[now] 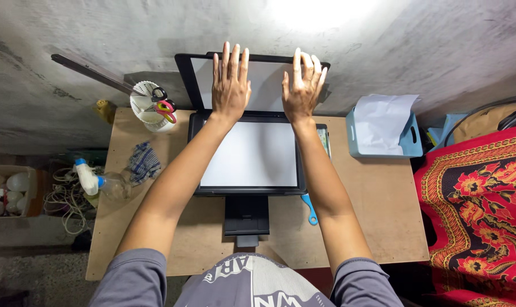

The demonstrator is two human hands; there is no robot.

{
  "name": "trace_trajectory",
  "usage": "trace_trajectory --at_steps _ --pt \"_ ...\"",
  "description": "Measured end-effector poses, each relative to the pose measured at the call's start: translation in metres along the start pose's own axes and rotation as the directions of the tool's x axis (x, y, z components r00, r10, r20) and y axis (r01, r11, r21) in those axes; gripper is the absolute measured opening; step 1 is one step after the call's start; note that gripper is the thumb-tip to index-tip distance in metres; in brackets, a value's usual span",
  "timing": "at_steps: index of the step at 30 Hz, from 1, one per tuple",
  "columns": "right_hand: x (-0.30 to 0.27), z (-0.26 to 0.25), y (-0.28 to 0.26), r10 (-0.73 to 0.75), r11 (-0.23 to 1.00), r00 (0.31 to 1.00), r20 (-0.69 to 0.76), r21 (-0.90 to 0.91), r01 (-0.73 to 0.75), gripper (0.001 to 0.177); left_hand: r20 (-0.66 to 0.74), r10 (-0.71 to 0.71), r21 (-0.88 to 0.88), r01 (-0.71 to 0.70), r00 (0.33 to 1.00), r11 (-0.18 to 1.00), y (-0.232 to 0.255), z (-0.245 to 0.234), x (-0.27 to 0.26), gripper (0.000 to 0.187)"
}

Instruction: The person uses a small brush to clean the exterior and interior surfaces of a printer. They brush the top, sides, and front output tray, then open the scanner lid to brush the glass and internal components. A printed sheet is briefly removed and set aside during the process.

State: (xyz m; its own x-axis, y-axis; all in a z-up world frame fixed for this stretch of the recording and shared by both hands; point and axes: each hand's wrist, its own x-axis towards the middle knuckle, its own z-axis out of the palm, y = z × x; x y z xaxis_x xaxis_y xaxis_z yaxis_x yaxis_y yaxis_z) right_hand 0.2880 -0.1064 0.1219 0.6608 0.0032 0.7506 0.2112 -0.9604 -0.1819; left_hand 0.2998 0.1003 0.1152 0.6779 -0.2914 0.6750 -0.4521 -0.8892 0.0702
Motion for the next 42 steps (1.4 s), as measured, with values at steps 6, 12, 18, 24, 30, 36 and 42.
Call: trace_trajectory --at_steps 6,12,18,24,30,36,42 --pt "0.018 0.022 0.016 -0.037 0.999 0.995 0.094 -0.034 0.04 0.075 0.11 -0.041 0.032 0.037 0.993 0.999 -0.015 0.023 0.028 0.098" --pt "0.023 0.021 0.013 -0.01 1.0 0.99 0.141 -0.004 0.01 0.081 0.114 -0.07 0.078 0.061 0.991 0.995 -0.009 0.022 0.029 0.102" --pt "0.008 0.008 0.011 -0.022 0.999 0.991 0.133 0.05 0.015 0.084 0.084 -0.047 0.003 0.047 0.995 0.999 -0.005 0.008 0.018 0.102" --pt "-0.003 -0.005 0.012 -0.064 0.994 0.985 0.159 0.095 0.049 0.091 0.069 -0.028 0.003 0.028 0.997 1.0 -0.001 -0.004 0.009 0.103" --pt "-0.013 -0.025 0.01 -0.059 0.994 0.989 0.135 0.096 0.046 0.089 0.057 -0.014 -0.001 0.014 0.998 1.0 0.005 -0.016 0.0 0.104" --pt "-0.103 -0.043 0.001 -0.032 0.953 0.979 0.202 0.301 -0.031 0.058 0.08 0.016 -0.107 -0.007 0.997 0.994 0.004 -0.013 -0.071 0.091" --pt "-0.23 -0.039 -0.018 0.115 0.965 0.903 0.413 0.168 -0.2 0.049 0.415 0.105 -0.366 0.06 0.904 0.929 0.047 -0.009 -0.202 0.073"
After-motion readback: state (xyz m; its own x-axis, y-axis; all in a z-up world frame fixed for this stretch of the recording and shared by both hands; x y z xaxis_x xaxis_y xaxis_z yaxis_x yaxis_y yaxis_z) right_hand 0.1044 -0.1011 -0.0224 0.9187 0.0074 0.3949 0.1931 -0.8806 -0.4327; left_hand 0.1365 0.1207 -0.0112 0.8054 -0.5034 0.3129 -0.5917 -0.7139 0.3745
